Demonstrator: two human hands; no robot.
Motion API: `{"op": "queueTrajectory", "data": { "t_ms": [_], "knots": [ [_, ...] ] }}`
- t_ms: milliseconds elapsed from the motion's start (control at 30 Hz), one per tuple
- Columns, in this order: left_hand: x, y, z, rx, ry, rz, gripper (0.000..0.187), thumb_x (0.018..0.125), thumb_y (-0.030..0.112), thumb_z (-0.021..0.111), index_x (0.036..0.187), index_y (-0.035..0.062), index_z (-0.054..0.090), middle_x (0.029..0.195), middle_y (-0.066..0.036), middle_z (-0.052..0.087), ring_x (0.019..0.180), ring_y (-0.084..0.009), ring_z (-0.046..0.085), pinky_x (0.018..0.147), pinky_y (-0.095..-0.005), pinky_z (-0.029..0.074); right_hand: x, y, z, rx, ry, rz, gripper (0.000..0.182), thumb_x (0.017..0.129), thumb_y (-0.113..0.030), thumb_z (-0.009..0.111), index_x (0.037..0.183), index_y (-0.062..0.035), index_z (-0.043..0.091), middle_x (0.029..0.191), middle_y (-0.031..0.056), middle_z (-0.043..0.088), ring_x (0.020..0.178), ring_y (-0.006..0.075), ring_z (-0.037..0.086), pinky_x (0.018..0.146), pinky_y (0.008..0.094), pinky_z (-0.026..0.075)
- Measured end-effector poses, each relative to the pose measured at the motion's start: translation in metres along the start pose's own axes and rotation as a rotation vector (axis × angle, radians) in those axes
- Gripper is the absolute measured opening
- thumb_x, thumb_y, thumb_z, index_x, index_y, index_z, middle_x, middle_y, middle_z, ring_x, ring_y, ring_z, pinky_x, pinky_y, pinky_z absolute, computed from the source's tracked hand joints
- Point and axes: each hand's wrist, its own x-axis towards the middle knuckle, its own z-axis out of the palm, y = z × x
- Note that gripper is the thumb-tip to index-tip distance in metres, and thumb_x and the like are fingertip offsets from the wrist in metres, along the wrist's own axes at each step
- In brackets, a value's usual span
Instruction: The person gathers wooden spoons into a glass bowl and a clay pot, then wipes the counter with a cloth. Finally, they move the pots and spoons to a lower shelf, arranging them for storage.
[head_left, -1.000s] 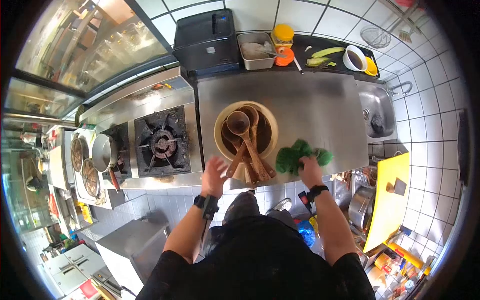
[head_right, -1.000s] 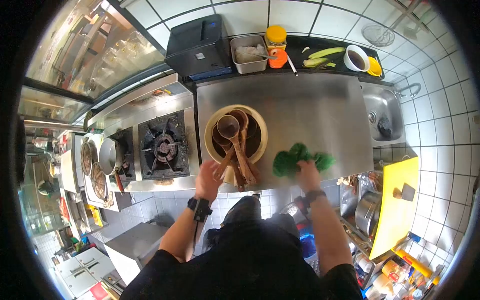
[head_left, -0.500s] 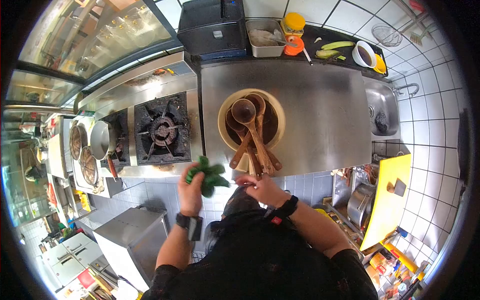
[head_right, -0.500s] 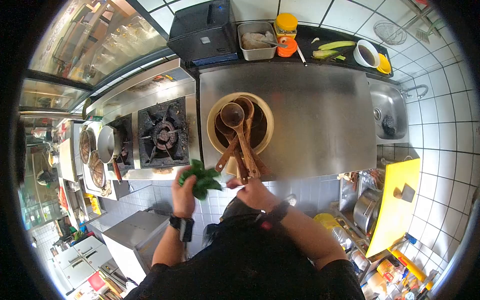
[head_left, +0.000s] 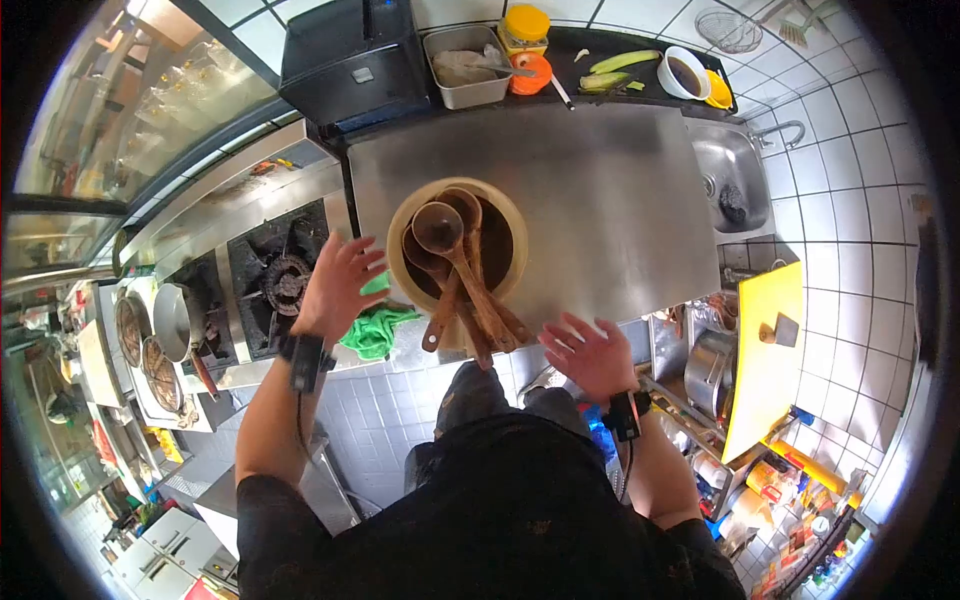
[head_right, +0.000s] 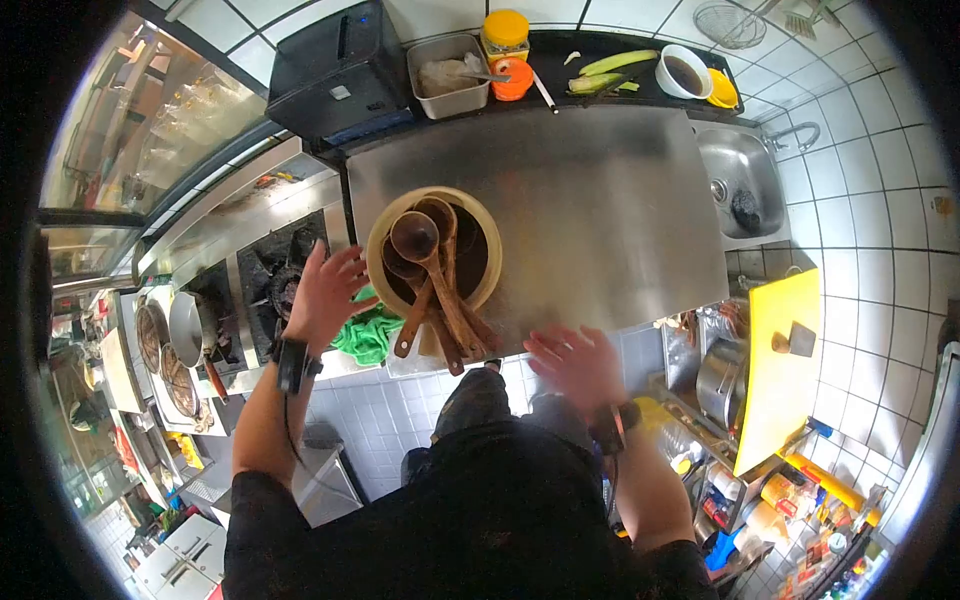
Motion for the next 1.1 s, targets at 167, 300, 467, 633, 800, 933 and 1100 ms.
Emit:
{"op": "queueTrajectory", "data": {
  "t_ms": [167,300,467,633,800,933,1100],
  "knots": [
    [0.059,-0.028,0.04,-0.261,-0.193,0.047,0.067,0.099,0.062,0.039,0.134,0.0062,0.052,0.129,-0.011,0.06,0.117,-0.0272,0.057,0.107,-0.0423,0.042,0.063,-0.03,0.041,0.314,-0.054,0.087,0.064,0.094,-0.057,0.051,0.138,-0.011,0.047,0.138,0.0154,0.047,0.132,0.0352,0.044,0.107,0.0646,0.033],
    [0.058,-0.044,0.056,-0.202,-0.085,0.177,0.043,0.104,0.034,0.045,0.131,0.0022,0.054,0.125,-0.012,0.062,0.11,-0.0226,0.062,0.092,-0.034,0.054,0.13,-0.027,0.062,-0.069,-0.091,-0.091,0.072,0.092,-0.07,0.046,0.139,-0.0144,0.049,0.139,0.0087,0.051,0.123,0.0276,0.053,0.108,0.0553,0.035],
    [0.09,-0.083,-0.039,0.063,-0.105,0.339,0.039,0.102,0.027,0.051,0.133,0.0033,0.052,0.126,-0.013,0.061,0.109,-0.0249,0.062,0.094,-0.0382,0.053,0.136,-0.031,0.098,-0.225,-0.373,-0.175,0.069,0.099,-0.066,0.037,0.133,-0.01,0.059,0.129,0.0083,0.063,0.114,0.0193,0.06,0.103,0.0358,0.042],
    [0.063,-0.081,0.033,-0.078,-0.073,0.297,0.038,0.102,0.025,0.05,0.132,0.002,0.052,0.125,-0.011,0.062,0.109,-0.0253,0.062,0.092,-0.0395,0.053,0.128,-0.024,0.086,-0.211,-0.142,-0.345,0.068,0.1,-0.062,0.039,0.134,-0.0057,0.056,0.134,0.0111,0.058,0.119,0.0209,0.055,0.105,0.0353,0.041],
    [0.07,-0.116,0.039,0.124,-0.14,0.339,0.039,0.103,0.028,0.047,0.131,0.002,0.052,0.123,-0.011,0.062,0.108,-0.0255,0.062,0.092,-0.0385,0.053,0.061,-0.027,0.049,0.065,-0.204,-0.359,0.062,0.104,-0.054,0.036,0.135,-0.0043,0.056,0.128,0.0114,0.063,0.117,0.0205,0.057,0.106,0.0349,0.04],
    [0.04,-0.152,0.089,0.058,-0.24,0.142,0.043,0.104,0.035,0.046,0.132,0.0035,0.052,0.126,-0.012,0.061,0.113,-0.0247,0.059,0.095,-0.039,0.052,-0.004,-0.018,-0.01,-0.04,-0.055,-0.608,0.059,0.107,-0.043,0.037,0.151,-0.0039,0.032,0.147,0.011,0.045,0.134,0.0203,0.043,0.114,0.0354,0.034],
    [0.011,-0.215,0.208,0.147,-0.271,-0.052,0.053,0.104,0.047,0.041,0.135,0.0053,0.05,0.13,-0.01,0.059,0.117,-0.0248,0.057,0.101,-0.0391,0.049,-0.098,-0.012,-0.087,0.316,0.002,-0.576,0.067,0.104,-0.052,0.037,0.15,-0.0047,0.03,0.148,0.0122,0.042,0.136,0.0204,0.04,0.115,0.0343,0.032]
  ]
}}
